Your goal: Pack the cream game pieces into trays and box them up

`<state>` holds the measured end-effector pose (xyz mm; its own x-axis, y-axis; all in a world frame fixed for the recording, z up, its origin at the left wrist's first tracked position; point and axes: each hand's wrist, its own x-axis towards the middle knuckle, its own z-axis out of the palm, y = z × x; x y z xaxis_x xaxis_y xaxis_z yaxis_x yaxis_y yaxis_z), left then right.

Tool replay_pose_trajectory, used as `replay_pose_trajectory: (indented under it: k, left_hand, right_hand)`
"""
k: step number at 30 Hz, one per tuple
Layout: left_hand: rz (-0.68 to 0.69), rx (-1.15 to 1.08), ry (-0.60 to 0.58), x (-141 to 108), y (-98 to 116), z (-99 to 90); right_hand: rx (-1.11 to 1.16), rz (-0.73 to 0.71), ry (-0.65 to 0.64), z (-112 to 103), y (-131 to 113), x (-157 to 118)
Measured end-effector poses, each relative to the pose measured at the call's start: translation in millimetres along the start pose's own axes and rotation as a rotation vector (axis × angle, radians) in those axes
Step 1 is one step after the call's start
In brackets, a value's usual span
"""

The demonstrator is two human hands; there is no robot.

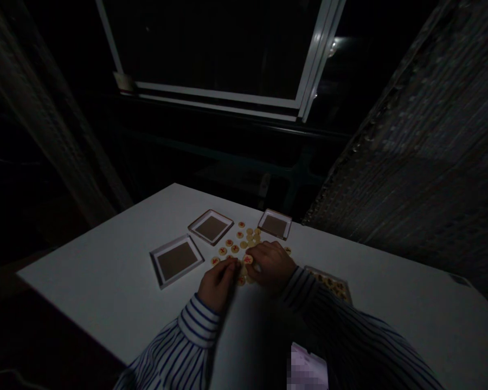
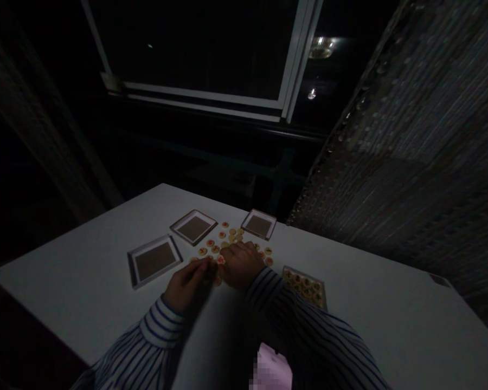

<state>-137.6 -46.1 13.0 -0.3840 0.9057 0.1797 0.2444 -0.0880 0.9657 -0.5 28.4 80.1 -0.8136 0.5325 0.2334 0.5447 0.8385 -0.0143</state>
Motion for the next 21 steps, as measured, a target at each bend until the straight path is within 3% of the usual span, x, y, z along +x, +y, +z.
replay_pose_trajectory:
  k: [7, 21]
  left_hand:
    - [-0.108, -0.197, -0.121, -1.2, 20.9, 21.0]
    - [-0.16, -0.242, -0.231, -7.5, 48.3, 57.3]
  right_hand:
    - [0.009, -0.011, 0.073, -6.9, 2.2, -22.6]
    - [0.082, 0.081, 0.099, -23.9, 23.1, -67.6]
